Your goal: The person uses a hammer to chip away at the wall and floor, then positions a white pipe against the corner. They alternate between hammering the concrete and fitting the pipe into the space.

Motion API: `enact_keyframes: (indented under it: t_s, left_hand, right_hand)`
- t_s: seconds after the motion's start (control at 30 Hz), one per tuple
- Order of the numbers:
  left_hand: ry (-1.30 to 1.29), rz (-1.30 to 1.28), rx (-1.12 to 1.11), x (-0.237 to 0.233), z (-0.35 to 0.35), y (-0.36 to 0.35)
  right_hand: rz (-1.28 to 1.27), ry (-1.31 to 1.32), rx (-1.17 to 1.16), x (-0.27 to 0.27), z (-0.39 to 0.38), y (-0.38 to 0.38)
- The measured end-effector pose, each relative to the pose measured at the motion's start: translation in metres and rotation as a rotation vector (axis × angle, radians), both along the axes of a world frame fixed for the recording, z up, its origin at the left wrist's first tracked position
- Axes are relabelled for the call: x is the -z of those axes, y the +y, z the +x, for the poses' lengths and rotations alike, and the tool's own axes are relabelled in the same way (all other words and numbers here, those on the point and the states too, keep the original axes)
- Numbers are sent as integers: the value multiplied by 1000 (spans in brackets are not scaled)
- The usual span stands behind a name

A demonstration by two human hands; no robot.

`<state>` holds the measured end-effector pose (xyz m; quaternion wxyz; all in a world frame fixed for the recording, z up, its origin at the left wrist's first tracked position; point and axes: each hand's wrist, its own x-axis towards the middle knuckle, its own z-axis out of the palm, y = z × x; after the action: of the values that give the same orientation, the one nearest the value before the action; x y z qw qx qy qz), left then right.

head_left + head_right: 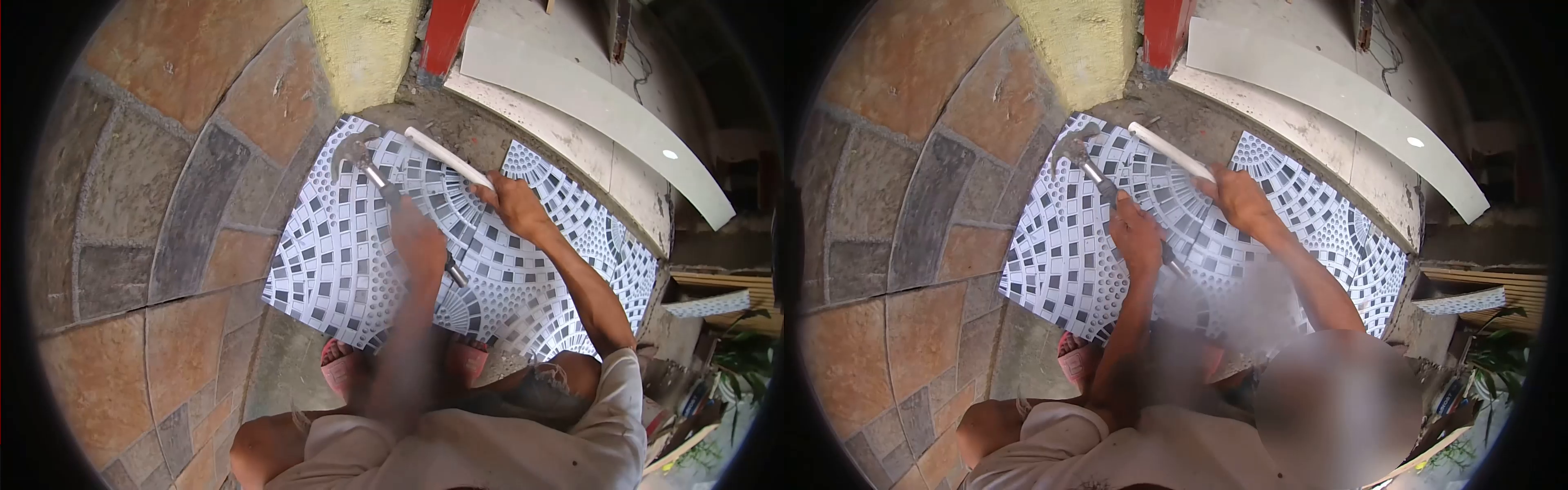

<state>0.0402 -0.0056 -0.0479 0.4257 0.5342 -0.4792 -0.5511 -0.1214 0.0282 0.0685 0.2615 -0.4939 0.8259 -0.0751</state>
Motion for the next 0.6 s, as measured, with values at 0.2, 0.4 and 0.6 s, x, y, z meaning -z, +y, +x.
enact_keyframes:
  t_s: [0.2,0.4,0.6]
  left_hand:
    - [59,241,10,-36,8,12]
    - [120,469,75,-55,-7,1]
    - [388,423,-170,-82,-22,18]
  right_hand:
    - [-46,63,-29,10,-8,3]
    - [-22,55,1,11,-8,0]
    - [-24,-10,43,1,-21,1]
